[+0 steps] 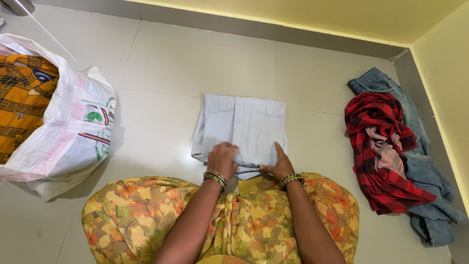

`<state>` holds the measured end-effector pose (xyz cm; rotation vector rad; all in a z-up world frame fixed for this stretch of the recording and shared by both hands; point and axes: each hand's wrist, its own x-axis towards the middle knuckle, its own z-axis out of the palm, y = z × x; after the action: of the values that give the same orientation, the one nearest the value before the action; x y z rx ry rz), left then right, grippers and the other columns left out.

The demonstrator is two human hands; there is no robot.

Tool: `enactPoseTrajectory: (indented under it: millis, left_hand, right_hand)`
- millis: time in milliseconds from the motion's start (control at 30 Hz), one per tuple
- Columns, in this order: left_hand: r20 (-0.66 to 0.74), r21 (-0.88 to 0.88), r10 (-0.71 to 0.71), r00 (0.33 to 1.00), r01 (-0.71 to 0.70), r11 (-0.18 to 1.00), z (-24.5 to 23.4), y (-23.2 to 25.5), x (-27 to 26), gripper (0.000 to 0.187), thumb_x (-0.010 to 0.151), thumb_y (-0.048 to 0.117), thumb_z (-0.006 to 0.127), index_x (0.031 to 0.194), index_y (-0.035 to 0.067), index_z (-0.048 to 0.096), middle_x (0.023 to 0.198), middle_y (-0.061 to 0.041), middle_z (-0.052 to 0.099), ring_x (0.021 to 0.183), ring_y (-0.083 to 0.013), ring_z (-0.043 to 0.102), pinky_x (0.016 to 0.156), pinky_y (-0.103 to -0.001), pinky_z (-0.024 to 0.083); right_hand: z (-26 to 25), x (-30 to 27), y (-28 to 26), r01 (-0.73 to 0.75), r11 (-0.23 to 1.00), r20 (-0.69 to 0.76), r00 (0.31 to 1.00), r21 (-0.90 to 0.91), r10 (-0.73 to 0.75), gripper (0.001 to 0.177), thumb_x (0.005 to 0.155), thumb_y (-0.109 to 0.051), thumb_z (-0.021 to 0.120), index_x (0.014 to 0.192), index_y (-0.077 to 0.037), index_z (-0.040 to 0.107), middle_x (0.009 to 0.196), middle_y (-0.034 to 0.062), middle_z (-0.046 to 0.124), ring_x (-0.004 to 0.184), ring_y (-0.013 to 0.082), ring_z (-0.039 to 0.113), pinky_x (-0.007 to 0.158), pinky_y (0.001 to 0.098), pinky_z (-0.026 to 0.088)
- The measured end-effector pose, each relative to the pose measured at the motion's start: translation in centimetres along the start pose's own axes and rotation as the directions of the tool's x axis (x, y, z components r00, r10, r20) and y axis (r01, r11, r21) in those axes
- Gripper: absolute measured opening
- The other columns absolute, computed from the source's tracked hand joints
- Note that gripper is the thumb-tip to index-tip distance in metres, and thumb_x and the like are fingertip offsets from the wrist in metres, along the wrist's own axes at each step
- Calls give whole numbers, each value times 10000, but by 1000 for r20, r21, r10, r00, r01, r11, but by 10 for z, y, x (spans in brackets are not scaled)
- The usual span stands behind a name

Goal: The person folds a light blue button-down shirt by hand while sitting on the floor, smoothing the fabric and tucking in the sleeves before placing it into a white bag.

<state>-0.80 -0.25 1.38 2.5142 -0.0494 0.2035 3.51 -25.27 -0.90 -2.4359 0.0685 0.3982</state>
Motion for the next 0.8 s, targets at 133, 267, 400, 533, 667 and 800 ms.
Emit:
enactPoseTrajectory:
  millis: [133,267,400,533,667,800]
  left_hand:
    - [56,159,260,964,-266,951,17,0,-2,402,753,44,674,1125,194,661,1090,-75,613,1054,-287,585,872,-470,432]
    - [158,258,300,941,-332,907,28,-13,5,169,899,109,610,1048,186,636,976,-33,595,947,-244,611,862,-433,449]
    - [116,365,396,911,-410,836,32,-9,6,103,920,133,608,1008,186,616,966,-39,581,890,-237,597,802,-403,442]
    - [198,405,235,952,-298,865,37,-4,1,160,884,156,604,1024,189,673,1031,-59,601,1019,-263,577,847,-433,427]
    - [195,379,-153,969,69,923,23,1,9,184,918,167,581,1047,178,713,1106,-86,598,1120,-280,533,923,-485,399]
    - [103,203,-135,985,112,973,12,6,16,225,960,159,552,1125,113,699,1290,-126,579,1274,-316,490,1067,-510,361]
  right_hand:
    - [8,-1,3,52,985,-47,997,-167,-61,945,637,-104,923,1466,-190,479,1334,196,600,1234,348,595,1037,395,495]
    - [10,-2,9,133,982,-196,968,-132,-158,482,722,17,775,1148,-188,681,1099,132,656,1065,346,645,929,419,539]
    - [12,-4,1,143,957,-349,909,-254,-229,296,774,81,652,953,-154,655,995,89,630,1026,309,629,880,413,532]
    - [4,-18,-28,-99,820,-72,995,-564,71,261,788,-35,698,923,-258,700,1130,66,589,1130,296,558,958,438,458]
    - [-13,-27,-50,-326,791,-140,944,-519,297,225,868,-125,673,983,-306,744,1274,33,568,1204,287,522,1038,485,403]
    - [0,-13,-41,-108,980,-421,907,-165,29,343,800,1,587,1068,-168,718,1416,87,530,1201,270,593,1052,429,477]
